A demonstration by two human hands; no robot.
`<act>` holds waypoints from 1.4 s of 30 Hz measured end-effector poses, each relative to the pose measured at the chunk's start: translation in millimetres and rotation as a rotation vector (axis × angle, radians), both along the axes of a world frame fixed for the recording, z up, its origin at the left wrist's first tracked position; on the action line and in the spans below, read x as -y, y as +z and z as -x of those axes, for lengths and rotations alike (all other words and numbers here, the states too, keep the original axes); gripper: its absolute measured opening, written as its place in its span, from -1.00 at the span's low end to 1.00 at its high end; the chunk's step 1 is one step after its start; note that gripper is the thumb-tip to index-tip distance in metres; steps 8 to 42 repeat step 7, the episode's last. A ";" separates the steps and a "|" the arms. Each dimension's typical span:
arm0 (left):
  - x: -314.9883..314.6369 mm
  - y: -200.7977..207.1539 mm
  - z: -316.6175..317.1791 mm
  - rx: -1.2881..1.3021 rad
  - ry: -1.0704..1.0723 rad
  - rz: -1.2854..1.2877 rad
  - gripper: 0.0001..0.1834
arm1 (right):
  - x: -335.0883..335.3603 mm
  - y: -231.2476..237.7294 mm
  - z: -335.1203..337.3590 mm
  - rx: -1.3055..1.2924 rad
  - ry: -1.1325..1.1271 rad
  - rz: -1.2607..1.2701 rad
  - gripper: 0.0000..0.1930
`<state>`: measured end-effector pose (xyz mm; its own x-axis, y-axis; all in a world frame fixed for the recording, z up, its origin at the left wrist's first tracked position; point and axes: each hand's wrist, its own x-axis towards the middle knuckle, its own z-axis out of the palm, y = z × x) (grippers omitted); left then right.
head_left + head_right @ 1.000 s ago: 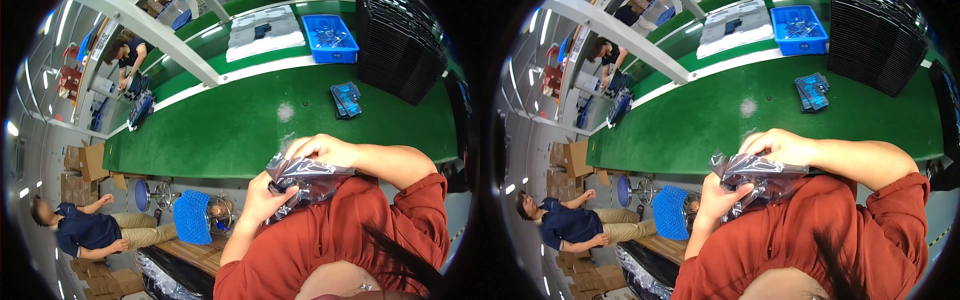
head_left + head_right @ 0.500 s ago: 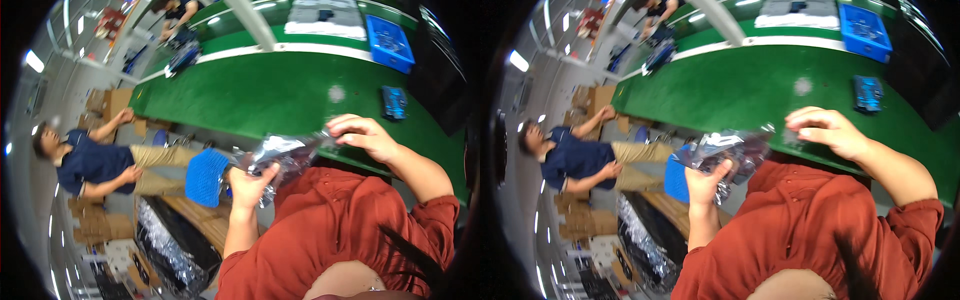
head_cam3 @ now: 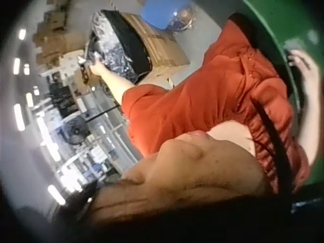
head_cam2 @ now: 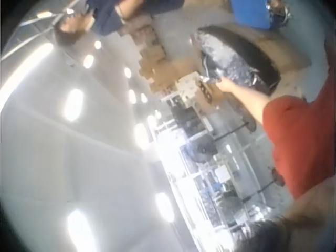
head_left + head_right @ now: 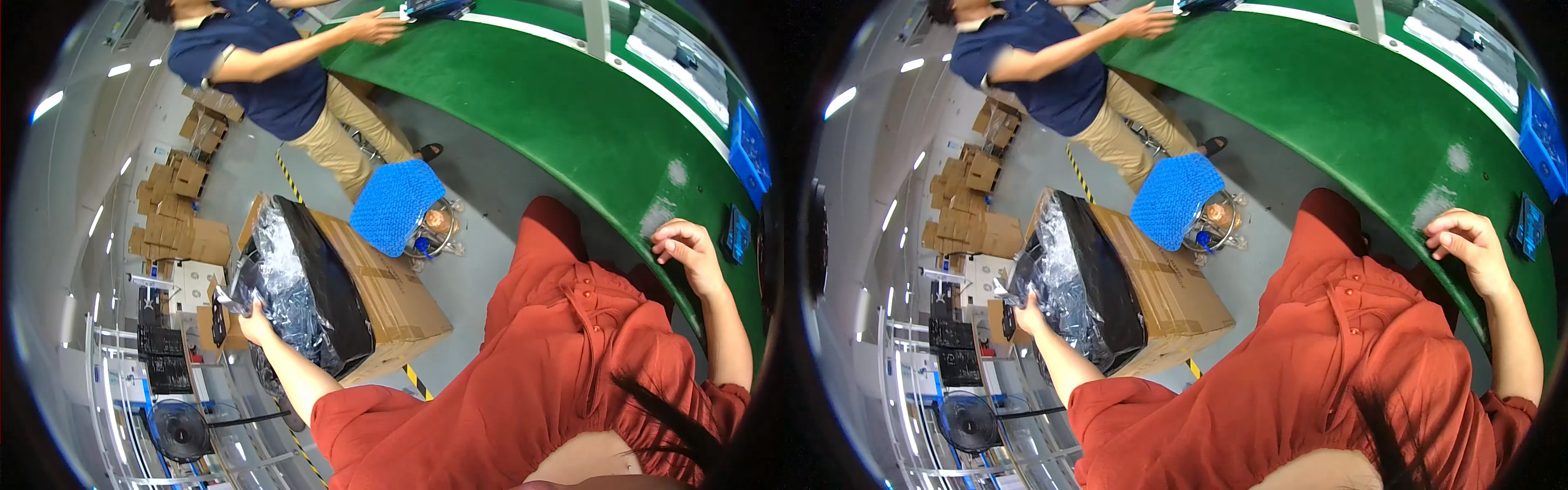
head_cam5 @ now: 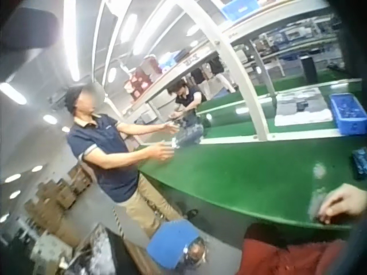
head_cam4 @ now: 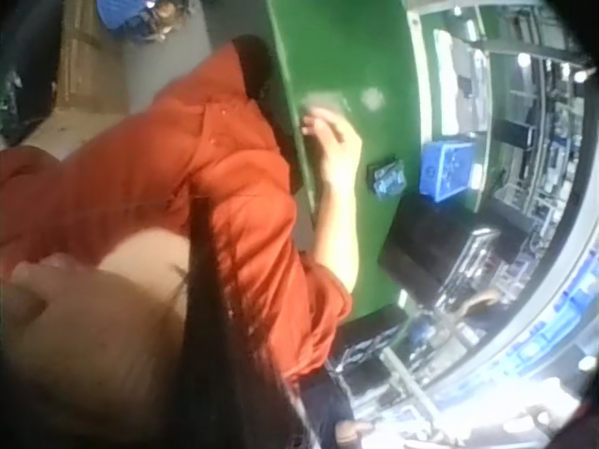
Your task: The person places small electronic components into silver anti-static bags and seals them. They then place the sealed bags into black plastic trays on a green assembly table. The person handles the components and bags by hand, organizing them into stacks of trays.
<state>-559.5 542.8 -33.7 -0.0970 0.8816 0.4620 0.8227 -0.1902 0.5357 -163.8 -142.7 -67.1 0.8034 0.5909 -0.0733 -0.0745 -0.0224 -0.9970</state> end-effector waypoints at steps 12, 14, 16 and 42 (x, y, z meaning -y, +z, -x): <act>-54.5 -82.2 79.5 -0.259 0.426 0.622 0.47 | -3.7 -6.4 -4.6 0.047 0.009 0.087 -0.88; -54.5 -82.2 79.5 -0.259 0.426 0.622 0.47 | -3.7 -6.4 -4.6 0.047 0.009 0.087 -0.88; -54.5 -82.2 79.5 -0.259 0.426 0.622 0.47 | -3.7 -6.4 -4.6 0.047 0.009 0.087 -0.88; -54.5 -82.2 79.5 -0.259 0.426 0.622 0.47 | -3.7 -6.4 -4.6 0.047 0.009 0.087 -0.88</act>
